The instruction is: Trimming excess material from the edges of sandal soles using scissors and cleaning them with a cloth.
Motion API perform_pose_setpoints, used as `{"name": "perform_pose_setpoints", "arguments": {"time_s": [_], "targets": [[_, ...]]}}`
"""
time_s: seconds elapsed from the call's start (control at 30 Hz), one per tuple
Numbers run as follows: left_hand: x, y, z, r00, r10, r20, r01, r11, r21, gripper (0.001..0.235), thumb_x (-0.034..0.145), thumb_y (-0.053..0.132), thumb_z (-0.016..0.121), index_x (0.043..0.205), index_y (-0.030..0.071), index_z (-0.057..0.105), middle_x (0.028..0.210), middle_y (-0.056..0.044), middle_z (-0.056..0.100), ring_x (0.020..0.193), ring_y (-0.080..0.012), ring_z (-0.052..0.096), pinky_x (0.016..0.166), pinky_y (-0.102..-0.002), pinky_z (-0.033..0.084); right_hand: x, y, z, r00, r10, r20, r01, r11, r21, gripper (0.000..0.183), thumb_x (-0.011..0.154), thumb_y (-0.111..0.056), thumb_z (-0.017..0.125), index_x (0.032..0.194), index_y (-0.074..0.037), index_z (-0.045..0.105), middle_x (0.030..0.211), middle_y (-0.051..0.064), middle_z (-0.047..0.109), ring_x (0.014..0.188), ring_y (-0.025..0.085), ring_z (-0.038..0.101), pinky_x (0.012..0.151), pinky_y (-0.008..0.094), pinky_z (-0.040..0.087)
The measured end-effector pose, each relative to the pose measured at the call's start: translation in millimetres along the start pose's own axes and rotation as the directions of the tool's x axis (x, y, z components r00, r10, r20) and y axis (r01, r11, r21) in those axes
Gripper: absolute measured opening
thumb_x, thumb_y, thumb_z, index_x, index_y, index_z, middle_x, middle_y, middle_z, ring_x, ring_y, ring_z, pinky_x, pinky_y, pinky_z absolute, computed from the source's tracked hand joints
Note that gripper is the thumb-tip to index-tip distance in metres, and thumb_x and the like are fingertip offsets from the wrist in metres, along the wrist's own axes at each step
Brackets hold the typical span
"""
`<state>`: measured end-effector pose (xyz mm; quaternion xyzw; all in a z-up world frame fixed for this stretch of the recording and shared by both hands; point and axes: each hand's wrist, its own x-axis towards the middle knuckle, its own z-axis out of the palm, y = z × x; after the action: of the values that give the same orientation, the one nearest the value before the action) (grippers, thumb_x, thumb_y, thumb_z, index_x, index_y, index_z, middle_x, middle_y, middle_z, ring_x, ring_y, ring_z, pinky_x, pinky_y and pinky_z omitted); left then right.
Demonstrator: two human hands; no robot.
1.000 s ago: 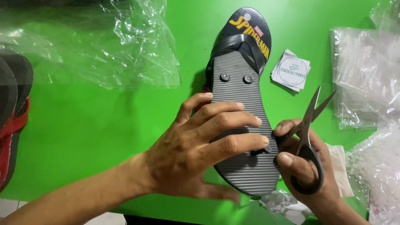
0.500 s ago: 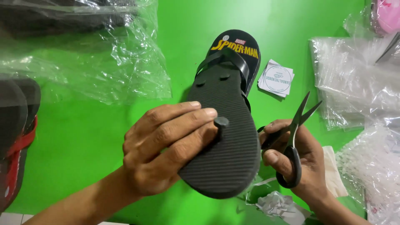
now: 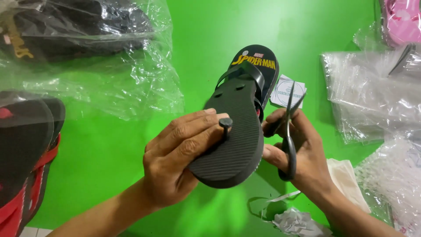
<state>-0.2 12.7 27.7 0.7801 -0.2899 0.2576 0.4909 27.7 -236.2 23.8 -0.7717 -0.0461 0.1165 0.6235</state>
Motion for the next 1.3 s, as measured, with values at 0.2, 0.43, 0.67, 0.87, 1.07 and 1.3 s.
{"name": "perform_pose_setpoints", "arguments": {"time_s": [0.2, 0.43, 0.67, 0.87, 1.07, 1.3], "targets": [[7.2, 2.1, -5.1, 0.987, 0.162, -0.007, -0.162, 0.987, 0.01, 0.028, 0.105, 0.012, 0.049, 0.116, -0.008, 0.065, 0.12, -0.026, 0.07, 0.11, -0.0413, 0.078, 0.101, -0.048, 0.07, 33.1, 8.7, 3.8, 0.998, 0.044, -0.035, -0.033, 0.965, 0.26, 0.04, 0.079, -0.027, 0.082, 0.105, -0.006, 0.06, 0.083, 0.009, 0.069, 0.055, 0.013, 0.062, 0.047, 0.022, 0.055], [-35.2, -15.6, 2.0, 0.886, -0.303, -0.351, 0.278, 0.953, -0.12, 0.019, 0.098, 0.025, 0.062, 0.086, 0.011, 0.059, 0.06, 0.005, 0.052, 0.048, -0.0059, 0.043, 0.047, -0.027, 0.033, 30.0, 7.6, -6.1, 0.995, -0.006, -0.104, 0.007, 1.0, 0.014, 0.038, 0.085, -0.027, 0.075, 0.112, -0.008, 0.055, 0.095, 0.011, 0.073, 0.074, 0.019, 0.073, 0.051, 0.025, 0.058], [-1.5, -10.9, 5.8, 0.566, -0.819, 0.094, 0.662, 0.383, -0.644, 0.046, 0.094, 0.038, 0.059, 0.124, 0.003, 0.061, 0.112, -0.011, 0.074, 0.096, -0.0222, 0.074, 0.08, -0.037, 0.068, -8.7, 9.2, -27.0, 0.974, 0.039, -0.222, -0.032, 0.999, 0.036, 0.042, 0.077, -0.019, 0.078, 0.113, -0.008, 0.061, 0.093, 0.008, 0.066, 0.077, 0.019, 0.067, 0.063, 0.029, 0.057], [2.0, -21.2, 15.8, 0.453, -0.828, 0.331, 0.671, 0.073, -0.738, 0.048, 0.091, 0.037, 0.06, 0.127, 0.004, 0.06, 0.109, -0.015, 0.076, 0.085, -0.0258, 0.077, 0.067, -0.043, 0.07, -24.8, 29.7, -32.0, 0.954, 0.149, -0.261, -0.116, 0.984, 0.139, 0.038, 0.073, -0.016, 0.081, 0.106, -0.006, 0.066, 0.082, 0.004, 0.057, 0.073, 0.014, 0.058, 0.066, 0.025, 0.05], [4.8, -31.2, 14.5, 0.378, -0.849, 0.369, 0.708, 0.009, -0.706, 0.048, 0.089, 0.036, 0.061, 0.124, 0.002, 0.065, 0.109, -0.014, 0.076, 0.091, -0.0232, 0.075, 0.071, -0.04, 0.068, -19.7, 32.4, -26.7, 0.941, 0.206, -0.27, -0.169, 0.973, 0.154, 0.033, 0.077, -0.016, 0.079, 0.104, -0.006, 0.064, 0.076, 0.003, 0.051, 0.065, 0.013, 0.051, 0.057, 0.025, 0.046], [2.4, -33.3, 15.6, 0.483, -0.81, 0.333, 0.677, 0.104, -0.729, 0.035, 0.096, 0.026, 0.061, 0.114, -0.002, 0.071, 0.106, -0.014, 0.078, 0.099, -0.025, 0.076, 0.086, -0.036, 0.066, -17.9, 32.3, -20.0, 0.94, 0.197, -0.279, -0.162, 0.976, 0.142, 0.031, 0.079, -0.019, 0.078, 0.104, -0.008, 0.063, 0.073, 0.0, 0.052, 0.065, 0.009, 0.05, 0.059, 0.022, 0.041]]}}
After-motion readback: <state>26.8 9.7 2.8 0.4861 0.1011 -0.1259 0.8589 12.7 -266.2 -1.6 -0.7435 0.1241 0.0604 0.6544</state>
